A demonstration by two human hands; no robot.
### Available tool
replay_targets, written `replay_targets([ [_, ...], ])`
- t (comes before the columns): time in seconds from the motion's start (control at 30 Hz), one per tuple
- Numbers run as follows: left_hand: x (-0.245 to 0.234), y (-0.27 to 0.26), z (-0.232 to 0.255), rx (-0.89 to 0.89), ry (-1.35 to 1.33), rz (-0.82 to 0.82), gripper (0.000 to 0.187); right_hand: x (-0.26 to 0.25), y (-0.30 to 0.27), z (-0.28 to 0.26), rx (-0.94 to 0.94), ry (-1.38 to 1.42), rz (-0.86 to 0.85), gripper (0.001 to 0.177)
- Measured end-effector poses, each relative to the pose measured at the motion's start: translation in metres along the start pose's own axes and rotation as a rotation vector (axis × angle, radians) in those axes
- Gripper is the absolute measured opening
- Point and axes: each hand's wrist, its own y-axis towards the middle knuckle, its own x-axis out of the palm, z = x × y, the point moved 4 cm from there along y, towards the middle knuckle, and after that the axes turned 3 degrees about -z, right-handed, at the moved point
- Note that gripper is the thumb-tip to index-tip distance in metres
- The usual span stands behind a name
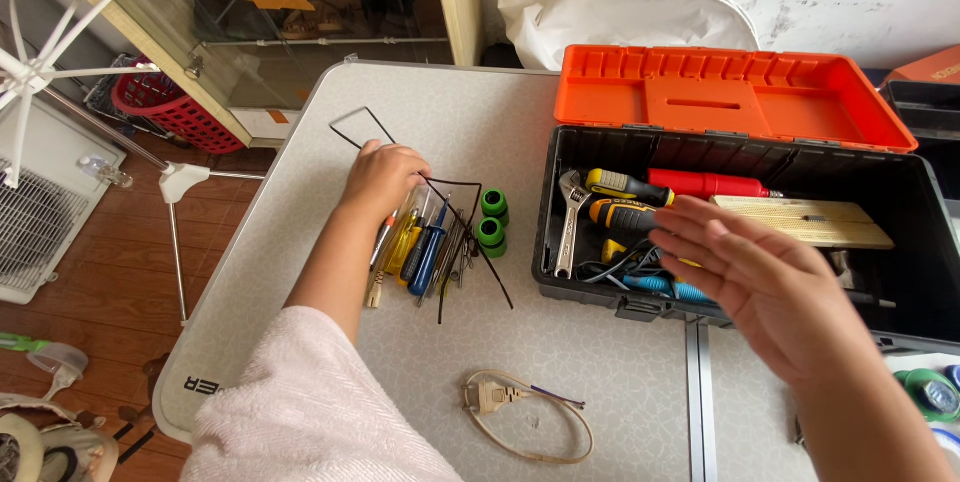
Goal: The person picks up hand tools one at a time from a folding table, including a red flashlight, pipe wrench, screwdrivers, adjustable wrench, and a wooden block, and places them into an open toolbox, arranging them inside the main compartment. They then lift and reposition the black organizer tray on top and begin placing tape rolls and small items into its compartments.
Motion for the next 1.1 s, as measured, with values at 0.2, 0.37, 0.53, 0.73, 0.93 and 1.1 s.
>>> replay_targets([
  [0.2, -0.027, -0.027, -0.030, 0.014, 0.017, 0.190, 0.008, 0.018, 0.003, 0.022, 0.132, -0.034, -0.056, 0.052],
  [0.37, -0.049, -0.043, -0.031, 0.036, 0.029, 0.378, 0.008, 0.026, -0.001, 0.028, 0.153, -0.027, -0.092, 0.052],
  [0.53, -0.057, -0.048, -0.019, -0.032, -0.018, 0.497, 0.010, 0.026, -0.012, 0.032, 0.147, -0.059, -0.096, 0.052],
  [0.73, -0.077, -0.053, 0.019, 0.012, 0.053, 0.695, 0.009, 0.014, -0.025, 0.028, 0.117, -0.124, -0.067, 0.053],
  [0.93, -0.134, -0.065, 0.095, 0.218, 0.050, 0.870, 0.009, 0.000, -0.042, -0.019, -0.378, -0.609, 0.165, 0.039],
  [1.1, -0.176, -0.069, 0.169, 0.357, 0.033, 0.960, 0.013, 0.013, -0.066, -0.093, -1.232, -1.340, 0.231, 0.042],
])
